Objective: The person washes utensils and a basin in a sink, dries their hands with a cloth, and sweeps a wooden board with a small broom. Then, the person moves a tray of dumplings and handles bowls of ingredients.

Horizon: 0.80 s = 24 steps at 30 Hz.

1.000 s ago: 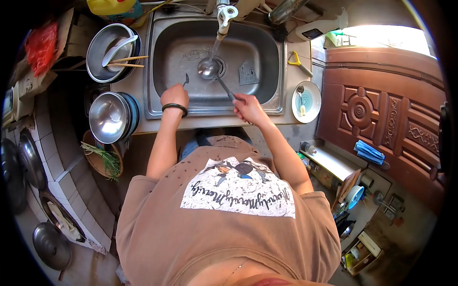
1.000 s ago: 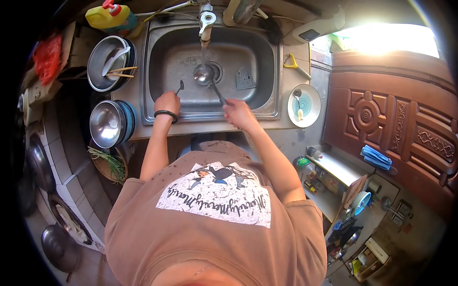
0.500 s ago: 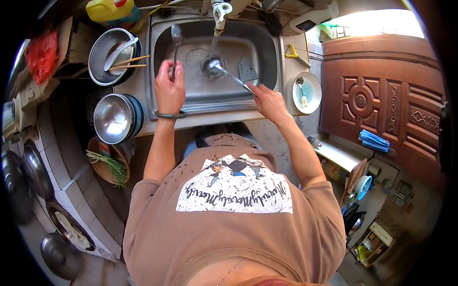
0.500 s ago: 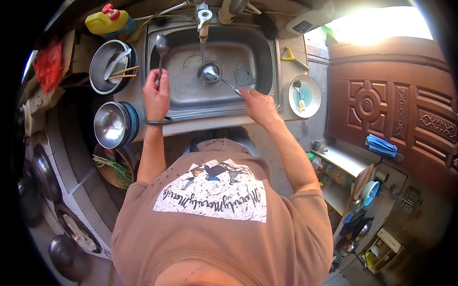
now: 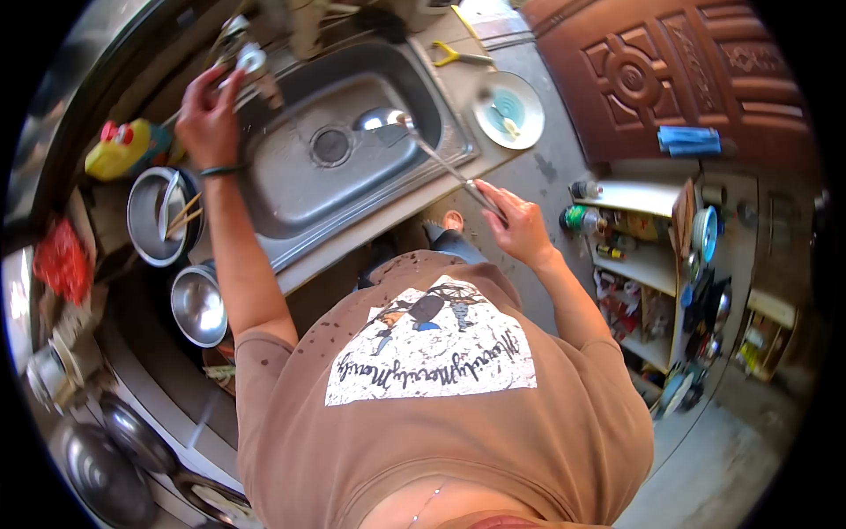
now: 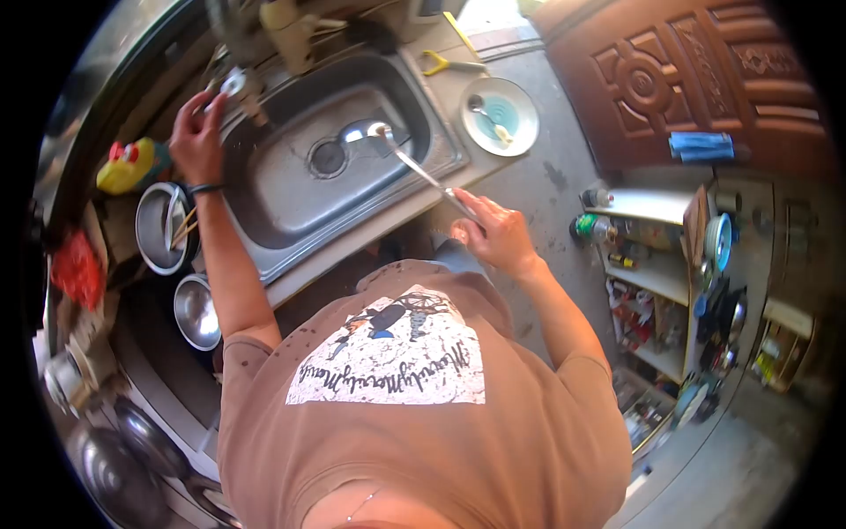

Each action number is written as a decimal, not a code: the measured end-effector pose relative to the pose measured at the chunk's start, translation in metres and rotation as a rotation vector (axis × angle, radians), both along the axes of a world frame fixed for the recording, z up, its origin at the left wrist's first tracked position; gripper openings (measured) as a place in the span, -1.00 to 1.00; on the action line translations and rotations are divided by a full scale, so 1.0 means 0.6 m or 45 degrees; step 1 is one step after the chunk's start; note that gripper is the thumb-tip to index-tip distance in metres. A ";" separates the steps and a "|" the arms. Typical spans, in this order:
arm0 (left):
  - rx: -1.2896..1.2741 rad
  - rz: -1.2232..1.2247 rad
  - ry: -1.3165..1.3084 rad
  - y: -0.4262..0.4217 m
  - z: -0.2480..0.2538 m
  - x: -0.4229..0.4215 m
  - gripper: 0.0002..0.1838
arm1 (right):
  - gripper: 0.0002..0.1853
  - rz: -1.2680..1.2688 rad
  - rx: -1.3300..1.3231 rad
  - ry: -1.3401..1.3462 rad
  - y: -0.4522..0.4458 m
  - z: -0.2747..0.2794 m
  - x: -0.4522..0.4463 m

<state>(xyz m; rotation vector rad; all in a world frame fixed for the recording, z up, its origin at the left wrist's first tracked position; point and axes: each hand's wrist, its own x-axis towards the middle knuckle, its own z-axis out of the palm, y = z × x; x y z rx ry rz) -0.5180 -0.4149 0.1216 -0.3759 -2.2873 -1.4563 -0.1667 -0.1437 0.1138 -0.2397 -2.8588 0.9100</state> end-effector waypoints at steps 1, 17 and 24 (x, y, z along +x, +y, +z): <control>-0.005 0.048 0.012 -0.010 -0.010 -0.019 -0.67 | -0.43 -0.002 -0.045 0.040 -0.003 0.000 0.008; 0.436 -0.310 -0.486 0.220 -0.035 0.447 -0.69 | -0.56 -0.493 0.122 0.398 0.153 -0.022 0.404; 0.220 -1.274 -1.014 0.504 -0.073 0.644 -0.64 | -0.68 -1.325 -0.023 -0.032 0.227 -0.163 0.786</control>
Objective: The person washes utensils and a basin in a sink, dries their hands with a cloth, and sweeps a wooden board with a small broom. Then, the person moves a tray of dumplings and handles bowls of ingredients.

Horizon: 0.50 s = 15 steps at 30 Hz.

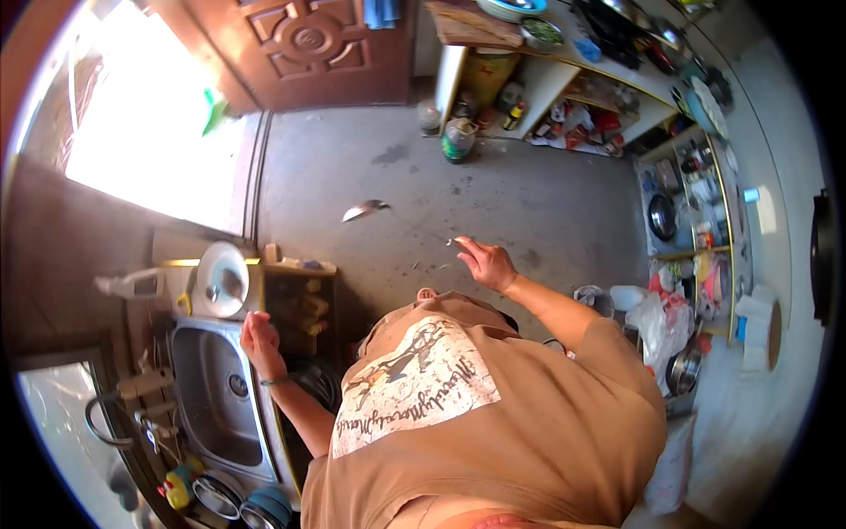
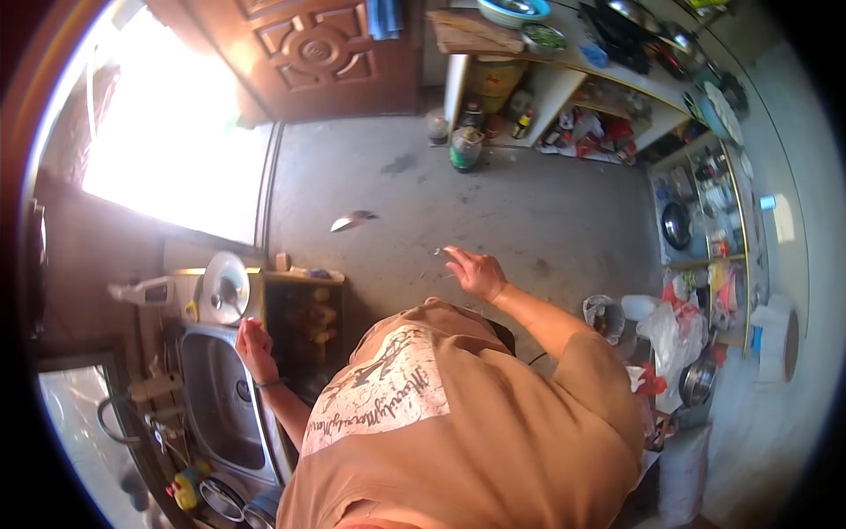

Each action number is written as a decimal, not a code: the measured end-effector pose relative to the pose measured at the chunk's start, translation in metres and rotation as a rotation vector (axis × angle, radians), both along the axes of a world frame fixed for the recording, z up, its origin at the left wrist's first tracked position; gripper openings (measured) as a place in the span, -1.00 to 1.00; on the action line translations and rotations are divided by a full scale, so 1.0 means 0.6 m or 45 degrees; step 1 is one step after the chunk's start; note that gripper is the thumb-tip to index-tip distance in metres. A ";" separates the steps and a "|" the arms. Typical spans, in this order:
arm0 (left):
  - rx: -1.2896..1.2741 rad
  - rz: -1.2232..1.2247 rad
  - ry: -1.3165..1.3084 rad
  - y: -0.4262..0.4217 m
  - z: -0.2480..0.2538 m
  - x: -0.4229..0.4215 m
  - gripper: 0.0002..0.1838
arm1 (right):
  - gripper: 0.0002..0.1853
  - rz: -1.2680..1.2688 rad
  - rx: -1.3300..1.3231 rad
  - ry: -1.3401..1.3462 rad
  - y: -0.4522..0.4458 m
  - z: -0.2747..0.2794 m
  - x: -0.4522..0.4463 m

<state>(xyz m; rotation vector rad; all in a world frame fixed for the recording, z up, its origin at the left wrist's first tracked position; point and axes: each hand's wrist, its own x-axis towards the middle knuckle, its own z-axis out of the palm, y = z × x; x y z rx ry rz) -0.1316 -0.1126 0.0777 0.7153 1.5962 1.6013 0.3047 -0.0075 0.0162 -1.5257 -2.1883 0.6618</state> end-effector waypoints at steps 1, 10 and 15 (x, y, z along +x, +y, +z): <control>-0.041 -0.206 -0.271 0.042 -0.019 0.009 -0.63 | -0.71 -0.181 -0.317 -0.290 0.005 -0.042 0.054; -0.531 -0.772 1.000 0.358 -0.255 0.153 -0.46 | -0.75 -0.774 -0.266 0.255 -0.033 -0.065 0.248; -0.711 -1.187 0.168 0.485 -0.155 0.445 -0.36 | -0.69 -0.552 -0.187 0.622 0.132 0.034 0.147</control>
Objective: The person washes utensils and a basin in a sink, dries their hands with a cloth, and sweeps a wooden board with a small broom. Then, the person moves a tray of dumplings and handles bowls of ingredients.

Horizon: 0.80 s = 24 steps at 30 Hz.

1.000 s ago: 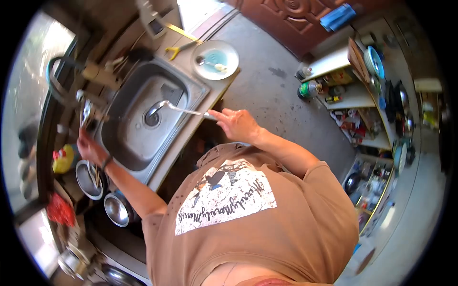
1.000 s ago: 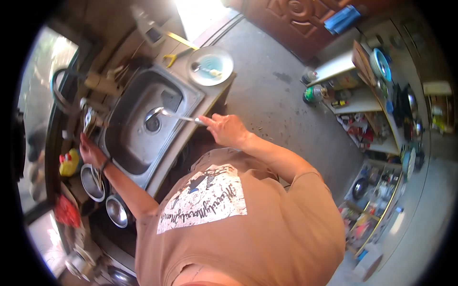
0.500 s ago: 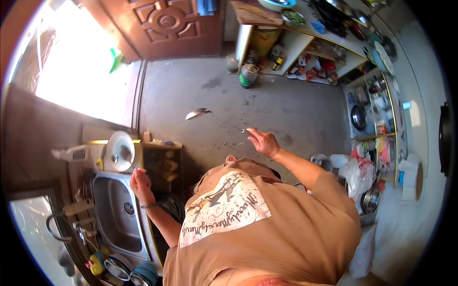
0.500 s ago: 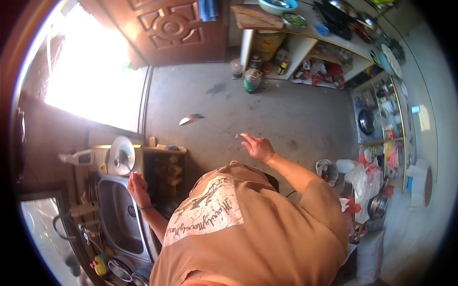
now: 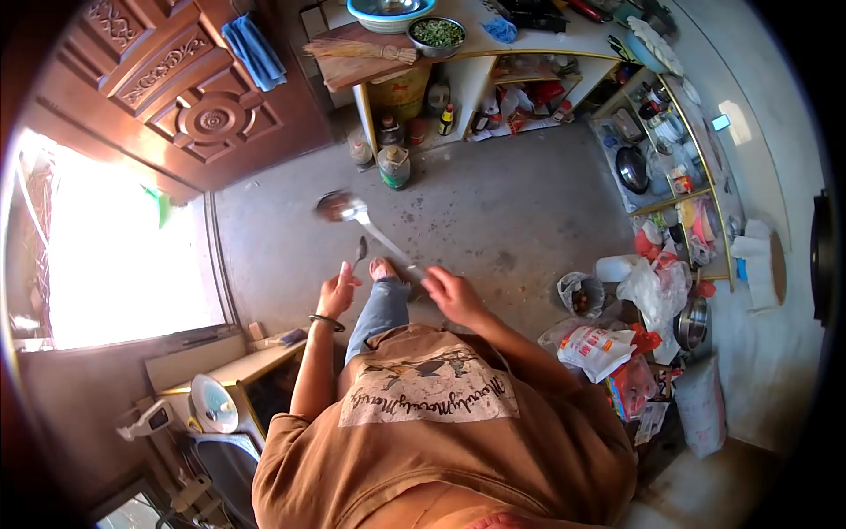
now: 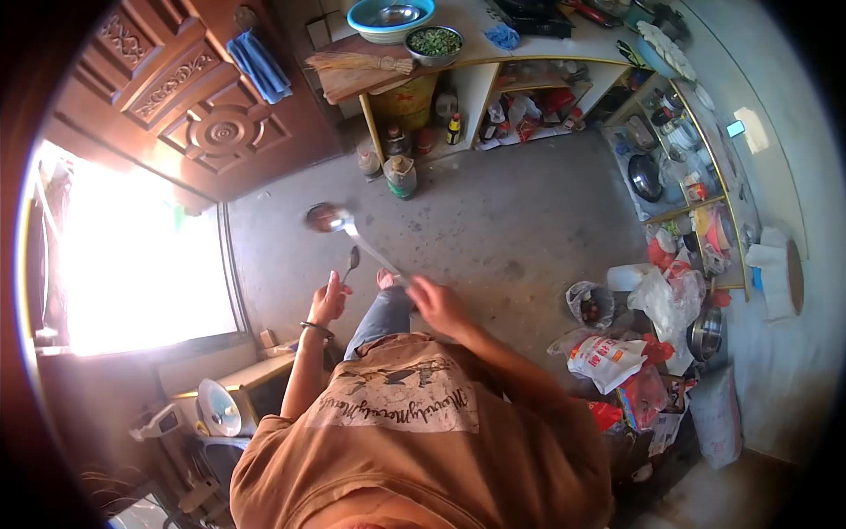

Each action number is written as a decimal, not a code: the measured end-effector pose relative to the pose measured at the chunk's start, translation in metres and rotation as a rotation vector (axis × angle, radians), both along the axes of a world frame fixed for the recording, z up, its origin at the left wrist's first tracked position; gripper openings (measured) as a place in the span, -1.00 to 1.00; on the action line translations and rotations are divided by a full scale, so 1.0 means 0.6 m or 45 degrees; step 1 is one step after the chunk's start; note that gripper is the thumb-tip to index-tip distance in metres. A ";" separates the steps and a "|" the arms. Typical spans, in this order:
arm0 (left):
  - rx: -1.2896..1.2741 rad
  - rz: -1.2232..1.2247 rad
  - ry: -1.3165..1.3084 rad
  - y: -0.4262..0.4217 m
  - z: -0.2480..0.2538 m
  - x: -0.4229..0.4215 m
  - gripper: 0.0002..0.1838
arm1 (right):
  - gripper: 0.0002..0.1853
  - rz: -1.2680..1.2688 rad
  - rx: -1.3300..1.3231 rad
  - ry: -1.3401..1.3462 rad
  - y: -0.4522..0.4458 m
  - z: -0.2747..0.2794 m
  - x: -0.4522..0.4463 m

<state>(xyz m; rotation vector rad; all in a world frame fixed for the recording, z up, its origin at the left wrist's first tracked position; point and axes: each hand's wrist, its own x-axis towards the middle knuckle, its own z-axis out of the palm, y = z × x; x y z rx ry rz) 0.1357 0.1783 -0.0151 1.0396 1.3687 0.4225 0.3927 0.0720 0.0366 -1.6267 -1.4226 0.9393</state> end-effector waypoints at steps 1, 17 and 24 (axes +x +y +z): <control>0.005 -0.014 -0.201 0.020 0.013 0.034 -0.37 | -0.69 0.061 0.071 0.018 0.042 0.003 -0.021; -0.014 0.456 -0.469 0.448 0.093 0.117 -0.69 | -0.63 0.475 -0.685 1.042 0.734 0.046 0.004; 0.097 0.418 -0.615 0.553 0.108 0.147 -0.64 | -0.80 0.701 -0.836 1.166 0.911 0.046 0.006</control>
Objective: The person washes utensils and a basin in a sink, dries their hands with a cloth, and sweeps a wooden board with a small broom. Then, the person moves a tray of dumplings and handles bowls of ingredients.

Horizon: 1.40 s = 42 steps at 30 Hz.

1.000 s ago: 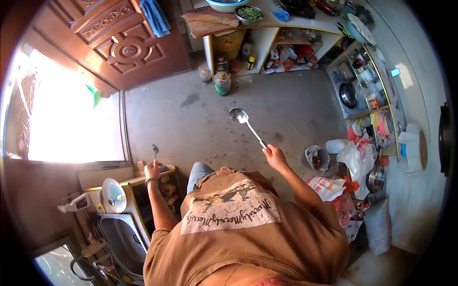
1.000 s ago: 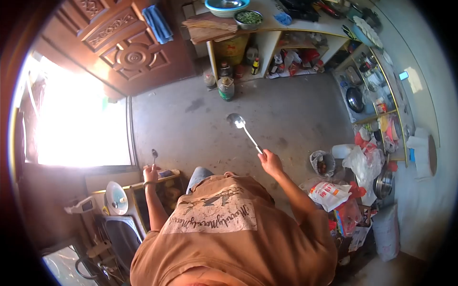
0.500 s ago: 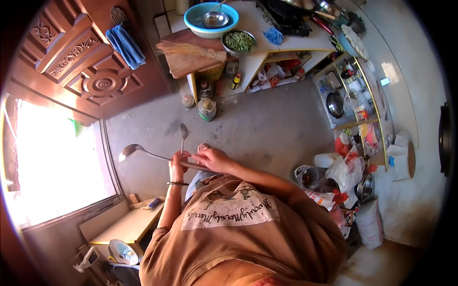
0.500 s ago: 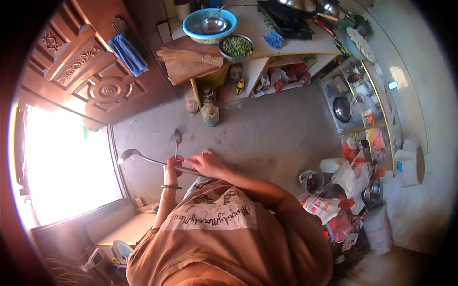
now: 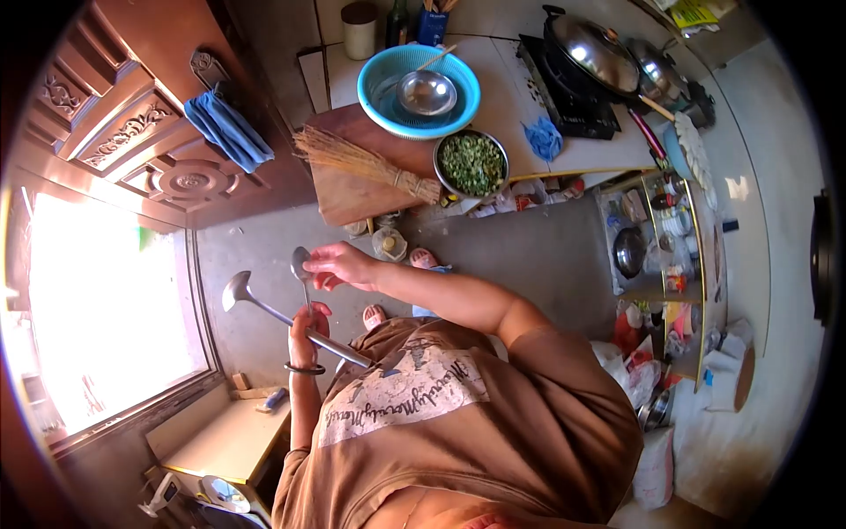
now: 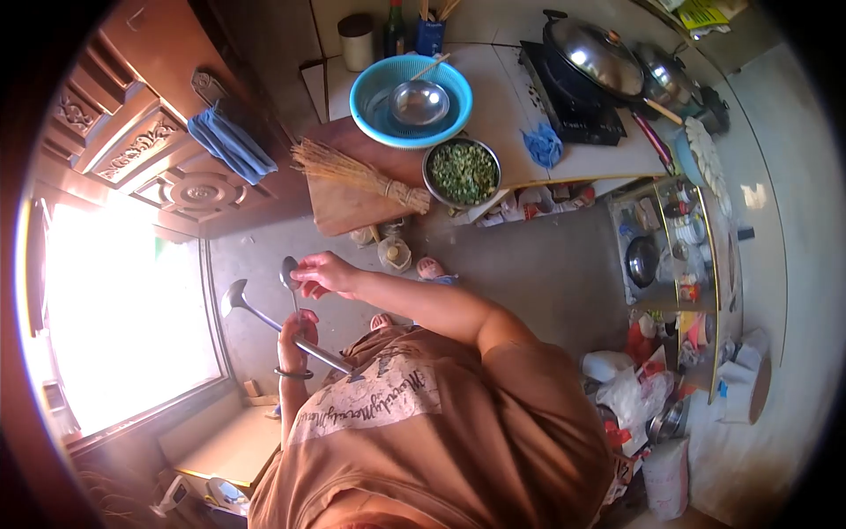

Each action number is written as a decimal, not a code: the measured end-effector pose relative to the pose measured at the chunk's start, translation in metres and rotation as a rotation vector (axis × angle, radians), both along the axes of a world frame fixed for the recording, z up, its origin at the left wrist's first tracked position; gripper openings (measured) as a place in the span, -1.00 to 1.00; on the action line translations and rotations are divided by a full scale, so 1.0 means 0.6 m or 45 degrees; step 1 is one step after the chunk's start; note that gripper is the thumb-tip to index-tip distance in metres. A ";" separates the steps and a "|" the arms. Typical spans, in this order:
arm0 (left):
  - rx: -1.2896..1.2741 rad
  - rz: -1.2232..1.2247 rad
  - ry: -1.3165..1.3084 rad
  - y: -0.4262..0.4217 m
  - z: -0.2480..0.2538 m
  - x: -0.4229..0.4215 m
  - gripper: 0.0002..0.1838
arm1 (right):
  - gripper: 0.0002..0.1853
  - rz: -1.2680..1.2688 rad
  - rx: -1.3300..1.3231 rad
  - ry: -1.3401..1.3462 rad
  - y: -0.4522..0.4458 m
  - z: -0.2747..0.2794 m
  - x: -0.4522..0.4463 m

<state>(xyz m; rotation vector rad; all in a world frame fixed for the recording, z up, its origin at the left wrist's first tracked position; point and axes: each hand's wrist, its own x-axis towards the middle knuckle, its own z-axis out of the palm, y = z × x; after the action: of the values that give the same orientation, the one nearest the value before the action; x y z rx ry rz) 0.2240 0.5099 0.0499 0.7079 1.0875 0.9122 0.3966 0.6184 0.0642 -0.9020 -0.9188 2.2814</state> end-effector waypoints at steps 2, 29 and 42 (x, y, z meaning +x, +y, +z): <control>0.084 0.226 -0.019 0.028 0.009 0.029 -0.56 | -0.84 -0.113 0.305 -0.062 0.056 0.041 0.023; 0.212 1.044 -0.123 0.156 0.122 0.320 -0.71 | -0.81 -1.530 1.668 -0.895 0.877 0.143 0.605; 0.169 0.391 0.088 0.346 0.183 0.463 -0.73 | -0.69 -0.970 1.735 -1.493 0.732 0.122 0.611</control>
<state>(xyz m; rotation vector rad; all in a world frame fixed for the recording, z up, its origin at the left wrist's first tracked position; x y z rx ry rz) 0.5019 0.7178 0.1597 0.6964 1.2263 1.2389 0.7633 1.0576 0.1374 -1.4039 -1.7312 0.0653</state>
